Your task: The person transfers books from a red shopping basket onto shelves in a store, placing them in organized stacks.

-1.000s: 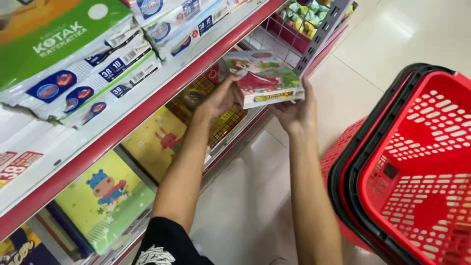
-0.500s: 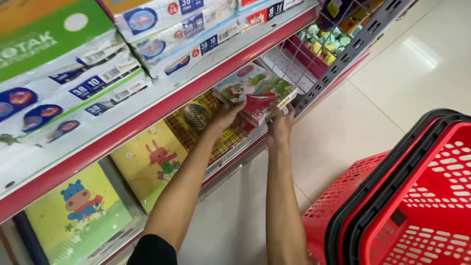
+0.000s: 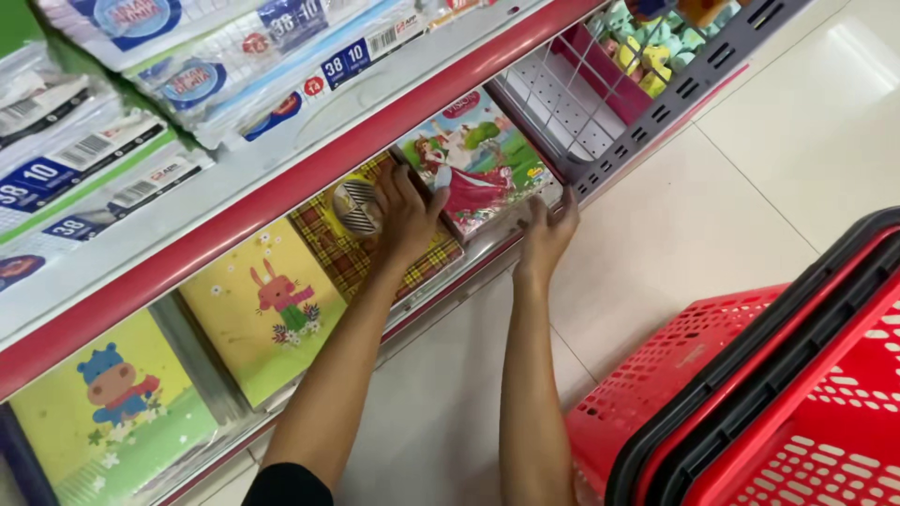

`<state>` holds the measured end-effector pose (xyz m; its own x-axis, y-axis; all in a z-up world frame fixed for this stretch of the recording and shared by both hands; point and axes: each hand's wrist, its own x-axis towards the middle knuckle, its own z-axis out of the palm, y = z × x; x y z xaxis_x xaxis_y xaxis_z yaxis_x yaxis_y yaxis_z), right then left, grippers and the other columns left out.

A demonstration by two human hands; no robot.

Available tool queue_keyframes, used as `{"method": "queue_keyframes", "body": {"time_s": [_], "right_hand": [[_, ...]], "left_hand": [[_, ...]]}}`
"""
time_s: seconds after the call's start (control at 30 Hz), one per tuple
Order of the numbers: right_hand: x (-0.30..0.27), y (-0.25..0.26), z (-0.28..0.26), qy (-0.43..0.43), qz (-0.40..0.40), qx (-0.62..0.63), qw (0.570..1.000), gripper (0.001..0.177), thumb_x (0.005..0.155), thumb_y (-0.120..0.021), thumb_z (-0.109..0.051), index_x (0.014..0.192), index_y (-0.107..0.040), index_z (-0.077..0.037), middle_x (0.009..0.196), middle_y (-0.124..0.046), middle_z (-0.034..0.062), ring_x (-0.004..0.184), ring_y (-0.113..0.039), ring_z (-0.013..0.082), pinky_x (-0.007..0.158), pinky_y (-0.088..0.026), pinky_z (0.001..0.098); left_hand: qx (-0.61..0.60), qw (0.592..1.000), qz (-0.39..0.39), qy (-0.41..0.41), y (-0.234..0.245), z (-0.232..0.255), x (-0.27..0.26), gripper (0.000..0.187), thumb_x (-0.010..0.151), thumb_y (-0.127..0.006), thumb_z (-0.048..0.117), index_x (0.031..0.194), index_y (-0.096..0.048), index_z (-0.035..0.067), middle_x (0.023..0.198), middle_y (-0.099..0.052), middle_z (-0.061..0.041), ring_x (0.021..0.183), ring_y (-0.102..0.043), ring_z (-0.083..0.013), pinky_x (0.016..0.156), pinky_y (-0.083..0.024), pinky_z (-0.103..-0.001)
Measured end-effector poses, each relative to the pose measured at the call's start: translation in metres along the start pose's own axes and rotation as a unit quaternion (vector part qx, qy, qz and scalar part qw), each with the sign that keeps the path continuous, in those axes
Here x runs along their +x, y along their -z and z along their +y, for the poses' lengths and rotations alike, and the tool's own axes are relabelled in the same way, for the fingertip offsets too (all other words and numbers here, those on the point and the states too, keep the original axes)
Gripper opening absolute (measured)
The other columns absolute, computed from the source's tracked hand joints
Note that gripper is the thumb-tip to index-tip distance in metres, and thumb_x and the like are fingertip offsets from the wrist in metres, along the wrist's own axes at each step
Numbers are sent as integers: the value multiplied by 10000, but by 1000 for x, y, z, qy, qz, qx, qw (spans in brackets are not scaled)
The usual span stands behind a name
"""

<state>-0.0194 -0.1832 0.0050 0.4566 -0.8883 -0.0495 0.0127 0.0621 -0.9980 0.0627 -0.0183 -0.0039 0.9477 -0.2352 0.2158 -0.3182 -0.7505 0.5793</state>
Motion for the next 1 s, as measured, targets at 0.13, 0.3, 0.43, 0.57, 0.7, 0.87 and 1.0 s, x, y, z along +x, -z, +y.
{"method": "queue_keyframes", "body": {"time_s": [0.13, 0.3, 0.43, 0.57, 0.7, 0.87, 1.0], "right_hand": [[-16, -5, -10, 49, -89, -77, 992, 805, 937, -768, -284, 1580, -346, -46, 1518, -387, 337, 1295, -525, 556, 975, -577, 586], [-26, -18, 4, 107, -132, -109, 979, 975, 1008, -710, -326, 1657, -35, -55, 1676, -91, 335, 1523, -144, 543, 1255, -200, 605], [-31, -18, -13, 70, -158, -68, 983, 889, 1060, -597, -192, 1660, 58, -163, 1700, -51, 302, 1555, -69, 494, 1273, -151, 608], [-31, -15, -18, 53, -179, -87, 978, 868, 1055, -533, -190, 1657, 92, -197, 1711, -27, 281, 1570, -27, 449, 1290, -79, 563], [-22, -22, 4, 72, -178, -88, 977, 883, 1051, -505, -177, 1651, 144, -174, 1710, 37, 290, 1574, 25, 440, 1289, -13, 544], [-16, -35, 36, 97, -145, -69, 982, 870, 1078, -497, -208, 1665, 144, -240, 1731, 121, 161, 1594, 75, 329, 1299, 37, 467], [-1, -40, 64, 144, -100, -76, 982, 903, 1034, -533, -164, 1676, 102, -192, 1729, 46, 199, 1595, -14, 351, 1314, -13, 449]], "left_hand": [[34, 999, -20, -37, -27, -22, -4, 762, 1068, -413, 581, 1544, -221, 18, 1605, -284, -236, 1497, -260, -395, 1132, -228, -590], [83, 994, -11, -72, -20, -14, -9, 703, 1081, -356, 445, 1560, -244, -58, 1630, -297, -282, 1522, -270, -397, 1139, -233, -567], [86, 993, -1, -80, -10, -6, -8, 716, 1078, -372, 473, 1544, -268, -60, 1627, -303, -298, 1515, -283, -391, 1162, -196, -553], [107, 991, -11, -81, -4, -2, -9, 785, 1069, -330, 549, 1535, -265, -79, 1616, -317, -313, 1535, -269, -392, 1185, -155, -551], [108, 991, -28, -77, -3, 0, -8, 783, 1079, -303, 540, 1536, -252, -93, 1619, -298, -325, 1549, -237, -395, 1190, -148, -568], [114, 990, -36, -78, -6, -1, -10, 806, 1083, -240, 572, 1530, -253, -98, 1613, -302, -342, 1548, -239, -399, 1203, -127, -556], [148, 986, -10, -82, -18, -5, -10, 837, 1076, -184, 600, 1529, -265, -100, 1564, -398, -340, 1537, -265, -397, 1208, -108, -543]]}}
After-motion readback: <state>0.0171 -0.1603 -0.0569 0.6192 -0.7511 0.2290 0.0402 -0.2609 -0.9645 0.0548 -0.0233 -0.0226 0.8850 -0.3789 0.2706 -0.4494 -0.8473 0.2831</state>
